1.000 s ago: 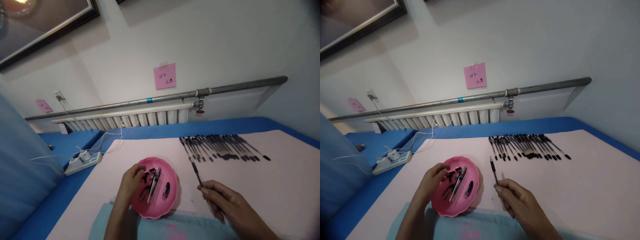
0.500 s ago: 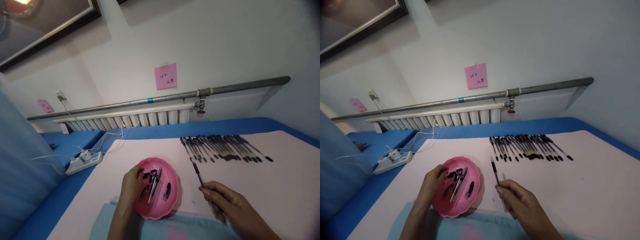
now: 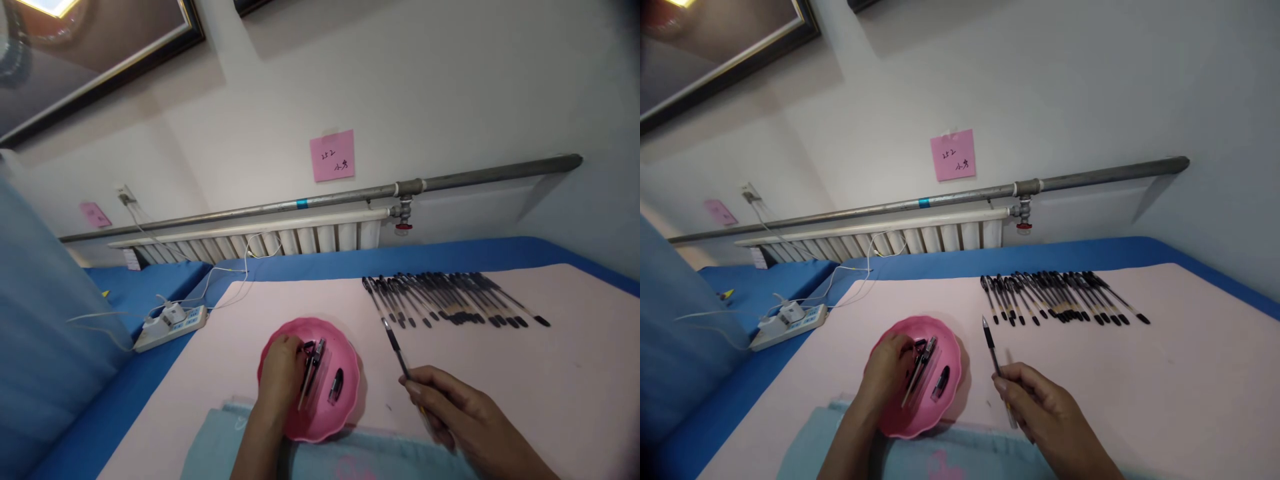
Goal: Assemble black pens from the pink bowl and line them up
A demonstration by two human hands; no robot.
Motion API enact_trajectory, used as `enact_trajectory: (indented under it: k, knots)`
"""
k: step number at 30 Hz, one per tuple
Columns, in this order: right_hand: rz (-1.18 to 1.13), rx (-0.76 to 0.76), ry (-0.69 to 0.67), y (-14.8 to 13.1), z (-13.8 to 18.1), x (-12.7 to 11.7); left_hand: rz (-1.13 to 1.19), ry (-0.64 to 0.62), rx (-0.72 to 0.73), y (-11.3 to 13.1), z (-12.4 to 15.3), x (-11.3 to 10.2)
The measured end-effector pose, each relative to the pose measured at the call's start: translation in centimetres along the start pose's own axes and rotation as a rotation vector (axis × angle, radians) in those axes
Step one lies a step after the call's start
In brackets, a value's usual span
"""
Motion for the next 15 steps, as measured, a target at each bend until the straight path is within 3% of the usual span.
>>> enact_trajectory:
  k: [6, 15]
  knots:
    - [0.009, -0.022, 0.003, -0.2, 0.1, 0.1, 0.048, -0.049, 0.078, 1.1, 0.2, 0.4]
    - [0.029, -0.025, 0.009, -0.3, 0.1, 0.0, 0.168, 0.138, -0.153, -2.6, 0.1, -2.1]
Point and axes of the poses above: each hand's wrist, its own z-axis away from the middle knuckle, its own x-axis out of the palm, y = z × x, the point moved 3 cm from there along -z, towards the middle knuckle, and after that the axes turned 7 degrees about -z, right-handed, at the moved point
